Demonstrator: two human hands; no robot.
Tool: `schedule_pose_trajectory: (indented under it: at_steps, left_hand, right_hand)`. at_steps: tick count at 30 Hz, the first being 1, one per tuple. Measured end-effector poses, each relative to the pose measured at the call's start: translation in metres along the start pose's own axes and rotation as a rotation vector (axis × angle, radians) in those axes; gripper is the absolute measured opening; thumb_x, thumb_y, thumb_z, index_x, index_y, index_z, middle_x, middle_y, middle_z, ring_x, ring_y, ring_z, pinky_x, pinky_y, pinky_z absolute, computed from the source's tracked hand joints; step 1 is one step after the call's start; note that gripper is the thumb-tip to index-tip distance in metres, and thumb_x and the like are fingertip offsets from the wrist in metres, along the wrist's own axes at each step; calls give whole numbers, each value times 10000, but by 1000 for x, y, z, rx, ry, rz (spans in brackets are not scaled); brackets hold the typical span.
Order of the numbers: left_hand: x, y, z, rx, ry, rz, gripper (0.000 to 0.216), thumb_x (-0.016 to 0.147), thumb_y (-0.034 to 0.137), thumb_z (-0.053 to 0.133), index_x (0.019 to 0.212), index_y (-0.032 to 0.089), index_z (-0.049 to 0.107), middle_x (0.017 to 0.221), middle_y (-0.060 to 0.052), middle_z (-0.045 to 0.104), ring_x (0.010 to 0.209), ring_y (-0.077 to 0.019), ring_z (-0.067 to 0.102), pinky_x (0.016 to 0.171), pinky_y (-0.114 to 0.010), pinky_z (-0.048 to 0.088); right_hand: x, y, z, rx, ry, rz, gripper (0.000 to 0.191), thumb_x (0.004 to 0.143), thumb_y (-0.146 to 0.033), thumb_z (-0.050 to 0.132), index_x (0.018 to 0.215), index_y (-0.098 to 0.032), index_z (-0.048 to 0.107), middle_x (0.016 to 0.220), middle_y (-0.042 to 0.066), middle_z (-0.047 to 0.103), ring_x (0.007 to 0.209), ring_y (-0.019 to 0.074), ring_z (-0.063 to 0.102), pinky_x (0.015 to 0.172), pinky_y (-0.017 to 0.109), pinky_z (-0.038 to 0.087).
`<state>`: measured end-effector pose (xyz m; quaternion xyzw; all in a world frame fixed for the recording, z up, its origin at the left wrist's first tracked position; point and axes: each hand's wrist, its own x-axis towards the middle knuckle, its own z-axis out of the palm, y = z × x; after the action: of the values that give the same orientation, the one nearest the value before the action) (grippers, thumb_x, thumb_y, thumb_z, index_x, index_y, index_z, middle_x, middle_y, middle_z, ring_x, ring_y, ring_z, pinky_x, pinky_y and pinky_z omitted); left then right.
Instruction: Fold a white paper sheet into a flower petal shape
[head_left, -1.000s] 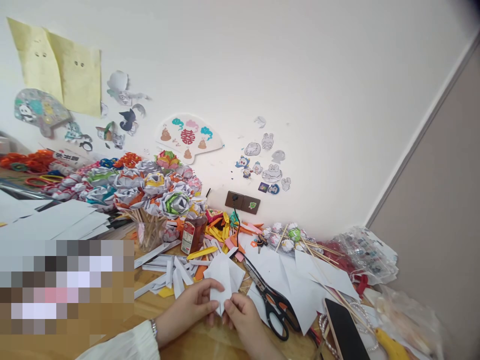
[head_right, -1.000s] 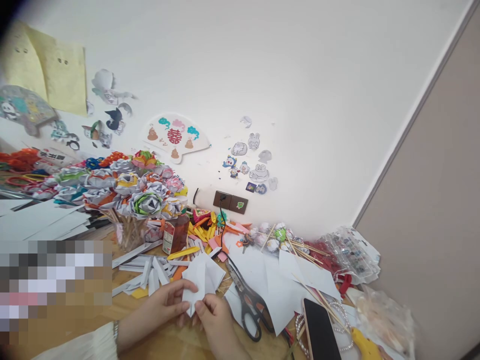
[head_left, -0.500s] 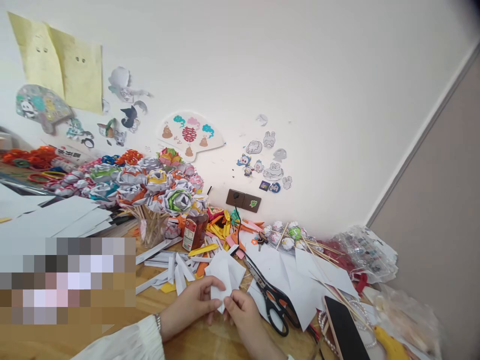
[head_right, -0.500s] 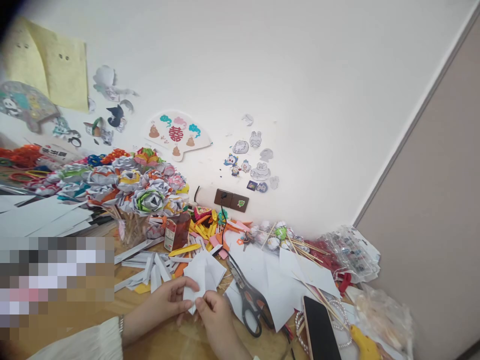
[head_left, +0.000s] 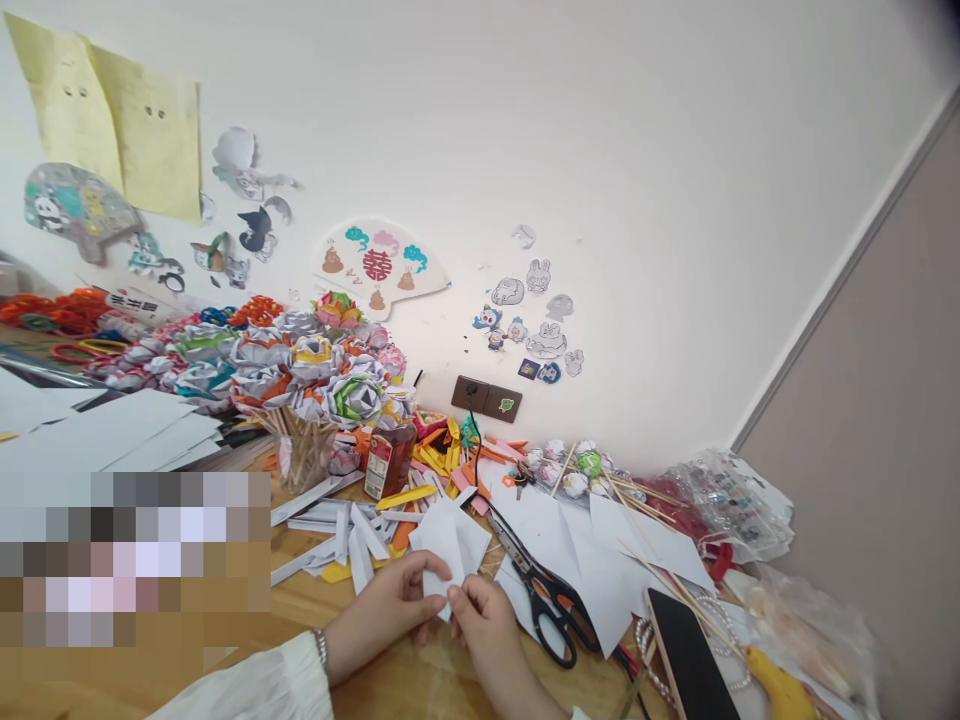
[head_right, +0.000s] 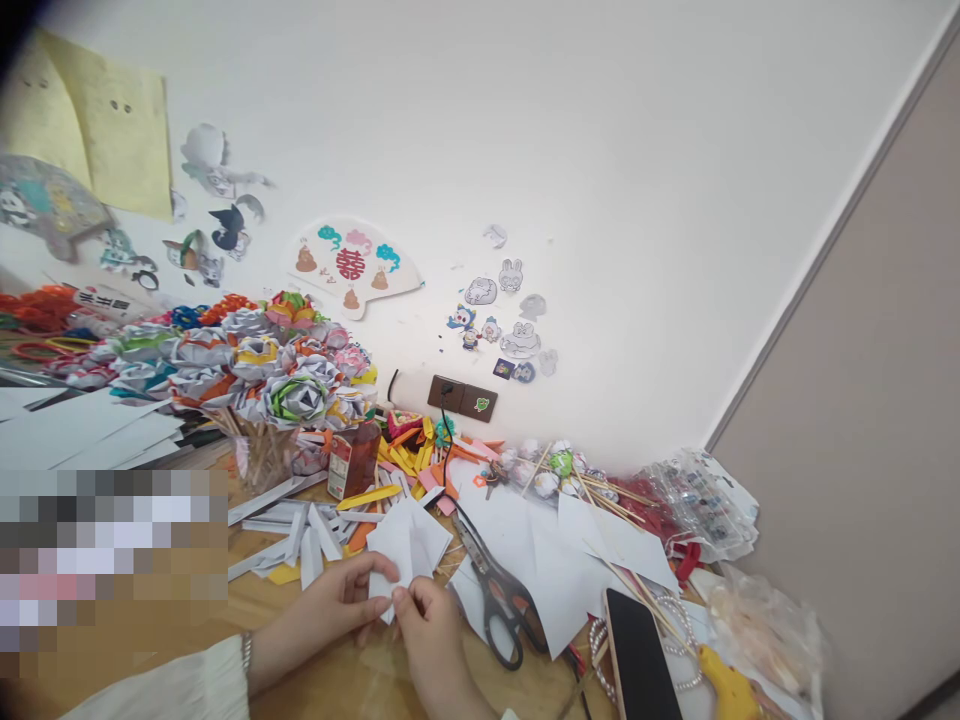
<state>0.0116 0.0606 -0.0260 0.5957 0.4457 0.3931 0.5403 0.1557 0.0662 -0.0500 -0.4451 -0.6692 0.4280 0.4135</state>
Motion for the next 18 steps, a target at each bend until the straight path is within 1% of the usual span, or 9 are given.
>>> schedule_pose_trajectory:
  at_steps: [3,5,8,12,14,18]
  left_hand:
    - [1,-3,2,6,57,2,334,590,412,613,803,201,466,490,121,389,409,-110,514,412,-209,344]
    - [2,-6,3,10,85,12,297,597,373,599,798,199,467,494,127,354,403,-110,516,397,-205,338]
    - [2,-9,3,15,97,25,268,611,343,585,799,195,463,503,123,362,395,-102,501,387,-205,344]
    - [1,-5,1,-13,137,29,286,599,362,604,787,202,460,486,132,332,373,-87,476,375,-200,357]
    - [0,-4,0,-49,131,40,299,596,373,608,785,204,450,469,135,339,369,-87,476,377,-198,360]
    - [2,-7,0,-46,113,61,326,600,400,614,791,200,443,451,133,358,360,-91,473,364,-192,332]
  right_hand:
    - [-1,-2,0,-45,12,-5,387,777,-474,430,520,-197,346,472,-47,369,466,103,343,472,224,269]
    - [-1,-3,0,-71,3,-15,382,787,-469,414,527,-195,352,481,-42,380,476,108,356,481,228,273]
    - [-2,-3,-1,-97,-24,-29,360,800,-443,398,542,-196,351,498,-40,384,494,112,367,492,226,280]
    - [-3,-5,-1,-185,-61,-68,312,783,-355,452,539,-194,344,519,-47,365,519,108,352,499,220,269]
    - [-3,-4,-1,-218,-74,-70,304,779,-328,464,530,-189,361,524,-43,387,525,108,362,507,220,277]
    - [-3,-4,-1,-155,-92,-59,309,786,-339,458,527,-182,396,516,-35,429,521,110,398,517,216,308]
